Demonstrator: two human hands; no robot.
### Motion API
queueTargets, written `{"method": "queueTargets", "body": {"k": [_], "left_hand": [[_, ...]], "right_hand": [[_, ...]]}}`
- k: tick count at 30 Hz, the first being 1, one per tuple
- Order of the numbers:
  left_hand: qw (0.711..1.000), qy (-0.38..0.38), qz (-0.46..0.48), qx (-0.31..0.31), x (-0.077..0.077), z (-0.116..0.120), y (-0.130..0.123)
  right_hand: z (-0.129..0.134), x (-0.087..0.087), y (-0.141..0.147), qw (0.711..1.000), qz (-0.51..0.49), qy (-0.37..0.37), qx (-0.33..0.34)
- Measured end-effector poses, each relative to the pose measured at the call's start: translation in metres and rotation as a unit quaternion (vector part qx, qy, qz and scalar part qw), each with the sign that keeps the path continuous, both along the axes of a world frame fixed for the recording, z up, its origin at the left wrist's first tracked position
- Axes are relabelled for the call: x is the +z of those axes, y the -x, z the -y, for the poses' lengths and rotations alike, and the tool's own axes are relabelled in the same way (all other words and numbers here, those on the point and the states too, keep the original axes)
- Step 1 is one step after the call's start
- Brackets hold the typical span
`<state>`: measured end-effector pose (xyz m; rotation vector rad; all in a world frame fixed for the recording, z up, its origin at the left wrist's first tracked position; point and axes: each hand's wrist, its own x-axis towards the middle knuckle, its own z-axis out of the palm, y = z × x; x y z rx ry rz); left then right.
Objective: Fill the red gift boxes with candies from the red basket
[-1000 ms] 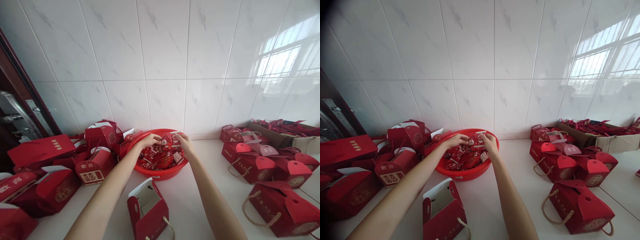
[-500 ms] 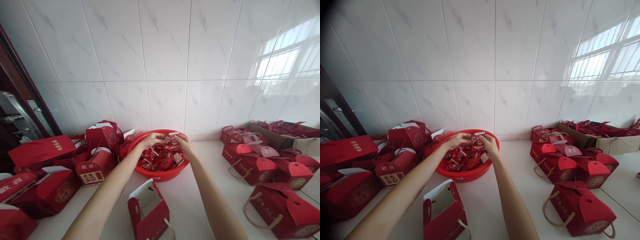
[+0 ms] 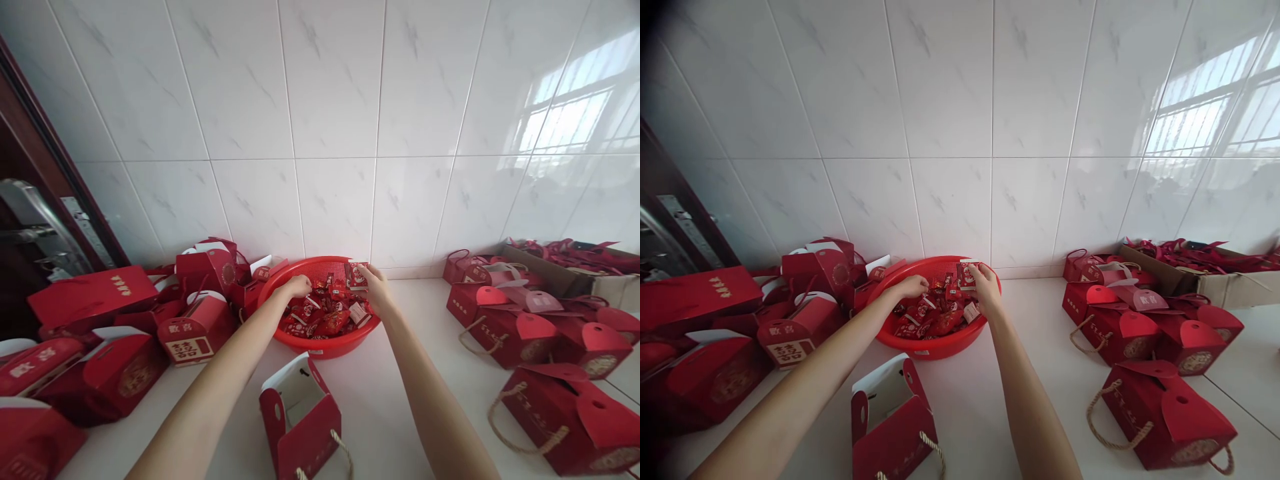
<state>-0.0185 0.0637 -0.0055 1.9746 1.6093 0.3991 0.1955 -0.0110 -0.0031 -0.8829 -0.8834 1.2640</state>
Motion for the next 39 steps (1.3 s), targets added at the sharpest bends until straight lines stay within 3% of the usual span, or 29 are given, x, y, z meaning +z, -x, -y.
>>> {"method": "queueTargets", "body": {"k": [5, 10, 16, 23, 39], "left_hand": [[0.995, 0.072, -0.054, -0.033, -0.008, -0.004, 0.000], [0.993, 0.096, -0.051, -0.051, -0.014, -0.008, -0.004], [0.996, 0.045, 0.063, -0.046, -0.005, -0.005, -0.001], [0.977, 0.003, 0.213, -0.026, 0.005, -0.003, -0.009], [0.955, 0.036, 0.291, -0.035, 0.011, 0.009, -0.014]], "right_hand": [[-0.001, -0.002, 0.000, 1.000, -0.004, -0.002, 0.019], [-0.001, -0.002, 0.001, 1.000, 0.008, -0.009, 0.017], [0.001, 0.000, 0.003, 1.000, 0.012, -0.011, 0.010], [0.003, 0.004, 0.002, 0.999, 0.032, 0.002, 0.006], [0.000, 0.001, 0.001, 1.000, 0.023, 0.000, 0.015]]}}
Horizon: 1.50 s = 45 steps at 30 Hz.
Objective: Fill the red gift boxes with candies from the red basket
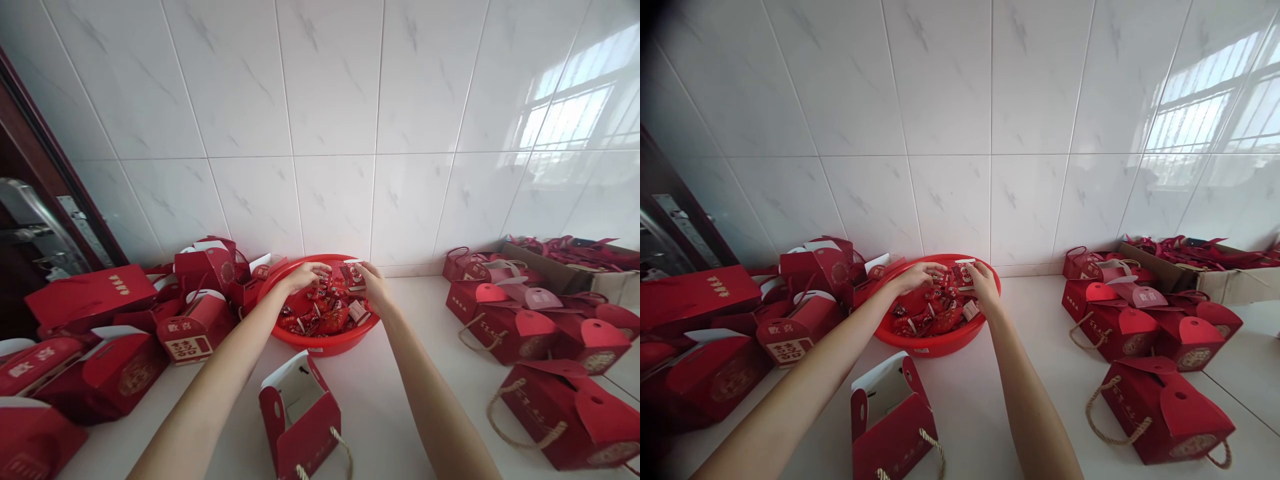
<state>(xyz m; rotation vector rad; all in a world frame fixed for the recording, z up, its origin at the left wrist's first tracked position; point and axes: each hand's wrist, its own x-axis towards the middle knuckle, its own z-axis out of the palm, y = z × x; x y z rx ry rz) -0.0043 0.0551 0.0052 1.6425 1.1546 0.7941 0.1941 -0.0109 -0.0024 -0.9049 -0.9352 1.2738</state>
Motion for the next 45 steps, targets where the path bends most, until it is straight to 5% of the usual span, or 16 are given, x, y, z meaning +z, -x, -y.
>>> {"method": "queueTargets", "body": {"k": [9, 27, 39, 45], "left_hand": [[0.996, -0.039, -0.075, 0.017, 0.001, -0.003, 0.001], [0.961, -0.084, -0.249, -0.087, -0.013, 0.000, -0.007], [0.977, -0.211, -0.033, 0.014, -0.004, -0.014, 0.002], [0.976, -0.214, -0.006, 0.027, -0.004, -0.012, 0.001]], "right_hand": [[0.000, -0.001, 0.000, 1.000, 0.007, 0.001, -0.003], [0.000, 0.000, 0.000, 1.000, -0.005, 0.017, -0.016], [0.001, 0.000, 0.000, 0.999, -0.039, -0.007, 0.015], [0.000, 0.001, -0.001, 0.998, -0.068, 0.008, 0.014]]}}
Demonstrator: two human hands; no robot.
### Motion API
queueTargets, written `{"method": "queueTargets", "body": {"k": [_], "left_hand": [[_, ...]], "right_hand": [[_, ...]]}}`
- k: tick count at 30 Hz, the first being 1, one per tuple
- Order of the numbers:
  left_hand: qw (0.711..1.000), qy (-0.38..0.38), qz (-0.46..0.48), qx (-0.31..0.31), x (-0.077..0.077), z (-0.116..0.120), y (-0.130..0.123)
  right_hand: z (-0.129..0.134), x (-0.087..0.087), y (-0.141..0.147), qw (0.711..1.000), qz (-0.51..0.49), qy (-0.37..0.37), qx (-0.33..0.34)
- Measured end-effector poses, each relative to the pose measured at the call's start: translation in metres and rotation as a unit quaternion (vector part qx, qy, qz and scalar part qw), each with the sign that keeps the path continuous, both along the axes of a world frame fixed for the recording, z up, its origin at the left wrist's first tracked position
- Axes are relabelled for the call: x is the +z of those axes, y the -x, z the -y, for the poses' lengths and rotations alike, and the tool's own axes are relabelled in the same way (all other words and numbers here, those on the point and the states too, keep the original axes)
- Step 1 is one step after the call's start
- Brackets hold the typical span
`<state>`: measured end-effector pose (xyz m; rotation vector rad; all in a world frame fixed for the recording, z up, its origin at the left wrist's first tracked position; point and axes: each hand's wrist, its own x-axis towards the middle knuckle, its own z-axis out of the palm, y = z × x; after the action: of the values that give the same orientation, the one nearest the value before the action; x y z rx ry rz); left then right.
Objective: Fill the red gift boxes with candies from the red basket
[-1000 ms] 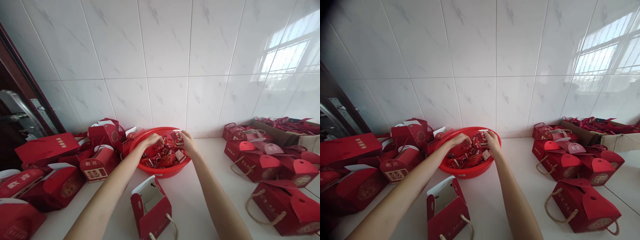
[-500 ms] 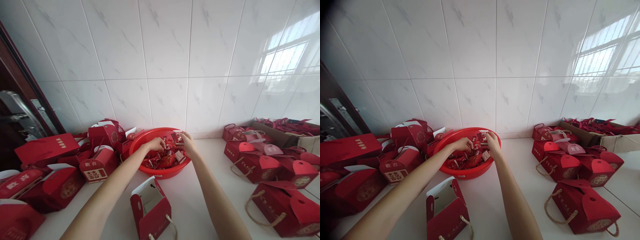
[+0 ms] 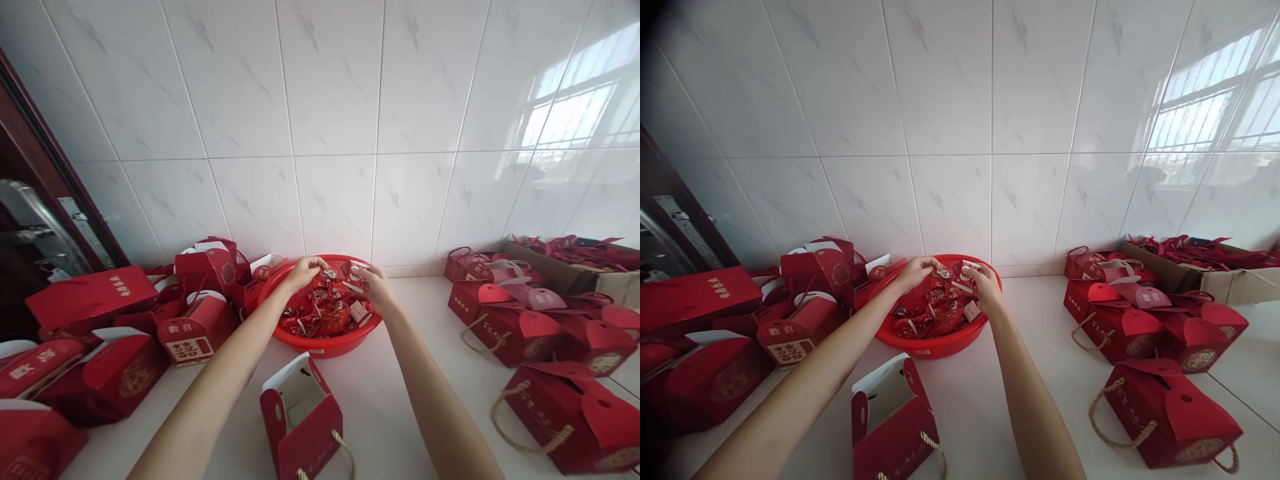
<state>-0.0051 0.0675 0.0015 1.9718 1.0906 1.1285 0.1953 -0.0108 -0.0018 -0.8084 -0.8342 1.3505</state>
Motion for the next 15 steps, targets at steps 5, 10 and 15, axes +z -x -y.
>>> {"method": "queueTargets", "body": {"k": [5, 10, 15], "left_hand": [[1.000, 0.016, -0.020, -0.001, 0.0009, 0.0037, -0.0032], [0.998, 0.026, -0.057, 0.006, 0.0028, 0.0086, -0.0051], [0.992, 0.032, -0.120, 0.033, 0.0038, 0.0086, -0.0025]], "right_hand": [[-0.0041, -0.0010, -0.0043, 0.998, -0.045, -0.022, 0.045], [-0.0041, 0.0010, -0.0072, 0.995, -0.066, -0.022, 0.067], [-0.0004, 0.0038, -0.0073, 0.995, -0.081, -0.012, 0.064]]}}
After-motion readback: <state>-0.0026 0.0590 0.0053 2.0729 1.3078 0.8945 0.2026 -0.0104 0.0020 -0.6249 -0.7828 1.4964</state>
